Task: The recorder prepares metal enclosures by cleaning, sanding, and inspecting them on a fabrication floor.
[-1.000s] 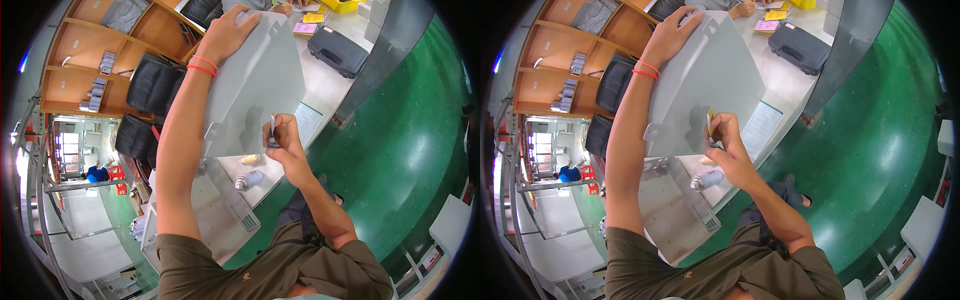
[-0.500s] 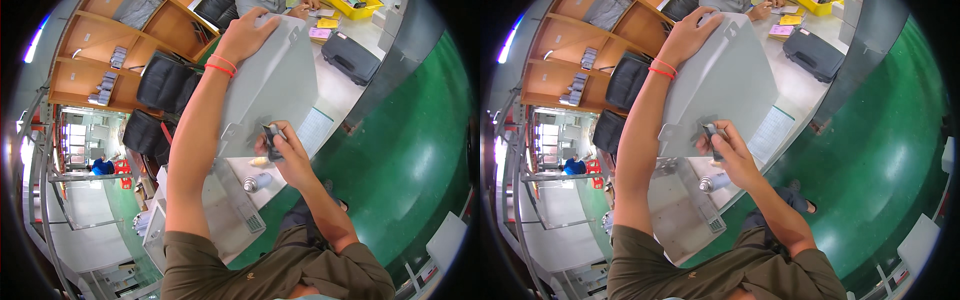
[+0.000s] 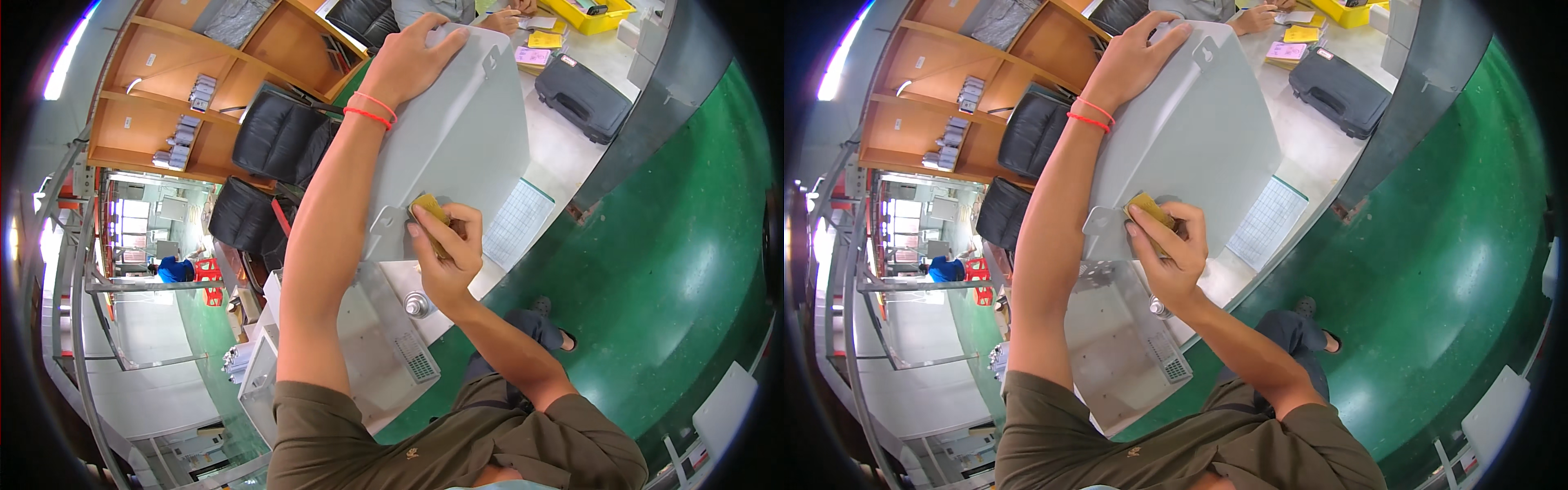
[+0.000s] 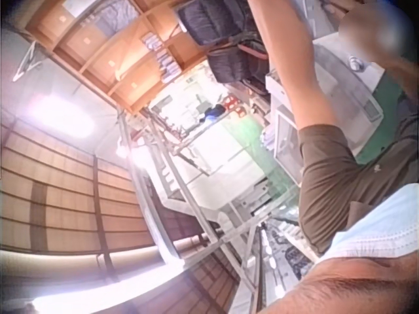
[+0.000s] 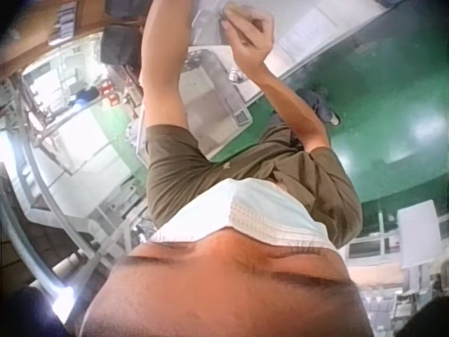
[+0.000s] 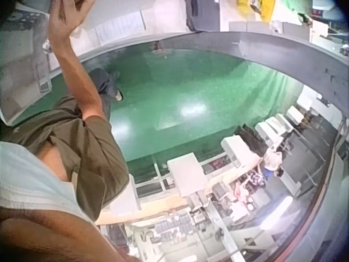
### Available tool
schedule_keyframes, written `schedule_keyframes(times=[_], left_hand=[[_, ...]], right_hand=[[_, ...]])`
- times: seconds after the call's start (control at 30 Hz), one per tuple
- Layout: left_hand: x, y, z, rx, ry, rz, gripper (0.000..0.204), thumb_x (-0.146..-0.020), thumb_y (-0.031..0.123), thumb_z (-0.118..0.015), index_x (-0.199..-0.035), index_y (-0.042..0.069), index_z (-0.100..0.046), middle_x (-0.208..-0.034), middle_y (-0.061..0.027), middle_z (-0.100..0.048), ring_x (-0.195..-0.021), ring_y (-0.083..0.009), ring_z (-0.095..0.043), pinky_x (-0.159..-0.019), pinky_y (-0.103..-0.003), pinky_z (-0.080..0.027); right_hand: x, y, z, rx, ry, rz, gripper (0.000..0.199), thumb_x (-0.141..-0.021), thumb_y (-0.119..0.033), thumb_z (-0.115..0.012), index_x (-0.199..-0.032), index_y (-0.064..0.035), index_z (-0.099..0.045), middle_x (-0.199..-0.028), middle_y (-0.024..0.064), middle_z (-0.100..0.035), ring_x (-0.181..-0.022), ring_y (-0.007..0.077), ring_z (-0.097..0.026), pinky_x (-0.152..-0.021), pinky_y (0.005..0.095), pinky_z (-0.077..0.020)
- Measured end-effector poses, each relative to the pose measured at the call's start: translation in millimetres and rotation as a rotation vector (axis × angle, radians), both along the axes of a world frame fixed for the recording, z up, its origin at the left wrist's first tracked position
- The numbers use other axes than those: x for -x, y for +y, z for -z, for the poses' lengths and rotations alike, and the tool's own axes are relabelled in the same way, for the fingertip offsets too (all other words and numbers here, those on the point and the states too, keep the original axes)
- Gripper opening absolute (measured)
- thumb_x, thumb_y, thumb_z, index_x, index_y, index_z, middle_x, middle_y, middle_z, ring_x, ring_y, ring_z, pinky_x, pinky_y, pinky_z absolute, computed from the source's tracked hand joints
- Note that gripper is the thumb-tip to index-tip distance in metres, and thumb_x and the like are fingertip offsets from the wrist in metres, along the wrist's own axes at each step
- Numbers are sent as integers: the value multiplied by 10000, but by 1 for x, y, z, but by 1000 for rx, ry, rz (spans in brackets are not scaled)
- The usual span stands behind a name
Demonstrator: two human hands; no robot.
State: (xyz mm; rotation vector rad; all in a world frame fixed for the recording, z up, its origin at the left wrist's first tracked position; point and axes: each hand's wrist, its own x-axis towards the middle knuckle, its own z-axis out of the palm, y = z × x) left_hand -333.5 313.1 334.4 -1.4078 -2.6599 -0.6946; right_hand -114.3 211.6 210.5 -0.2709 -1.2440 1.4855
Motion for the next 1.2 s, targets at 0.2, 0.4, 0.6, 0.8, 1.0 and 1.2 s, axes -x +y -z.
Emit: schedule_keyframes(times=[0.2,0.4,0.6,0.8,1.0,1.2], left_hand=[[-1,3,-2,-26,-52,2,651,-942,612,-584,-1361,116,-633,-1147,-298,-720,-1126,-446,-687,-1016,-448,-527],[-1,1,1,-6,-6,-7,601,-977,587,-568,-1361,129,-631,-1131,-244,-739,-1068,-395,-720,-991,-425,-535],[-3,4,1,0,-11,-1,566,-992,568,-566,-1353,137,-633,-1116,-223,-748,-1030,-365,-736,-975,-417,-537],[-1,4,-1,8,11,-5,578,-990,573,-566,-1355,130,-630,-1143,-226,-741,-1066,-367,-723,-985,-421,-530],[-2,4,-2,13,6,-26,582,-984,574,-570,-1354,128,-627,-1165,-226,-734,-1063,-364,-721,-976,-416,-533],[-4,4,-2,13,-25,-28,575,-984,565,-580,-1344,120,-631,-1156,-229,-734,-1047,-360,-726,-967,-412,-536]], right_hand=[[8,-11,10,-70,18,49,405,-803,116,-794,-1181,-28,-776,-1075,65,-502,-846,160,-511,-637,301,-411],[4,-12,10,-96,-10,44,383,-819,116,-781,-1183,-4,-765,-1065,68,-496,-792,145,-494,-591,279,-375],[13,-6,5,-65,85,54,374,-827,126,-768,-1183,11,-760,-1050,67,-507,-757,139,-477,-576,271,-368],[8,-8,5,-75,34,36,363,-834,143,-748,-1179,30,-754,-1053,67,-514,-757,136,-483,-576,276,-372],[4,-13,5,-54,47,46,343,-834,134,-755,-1161,31,-756,-1030,66,-516,-732,132,-459,-575,274,-359],[8,-7,5,-110,17,79,342,-824,126,-768,-1152,26,-760,-1021,63,-514,-736,139,-462,-577,278,-357]])
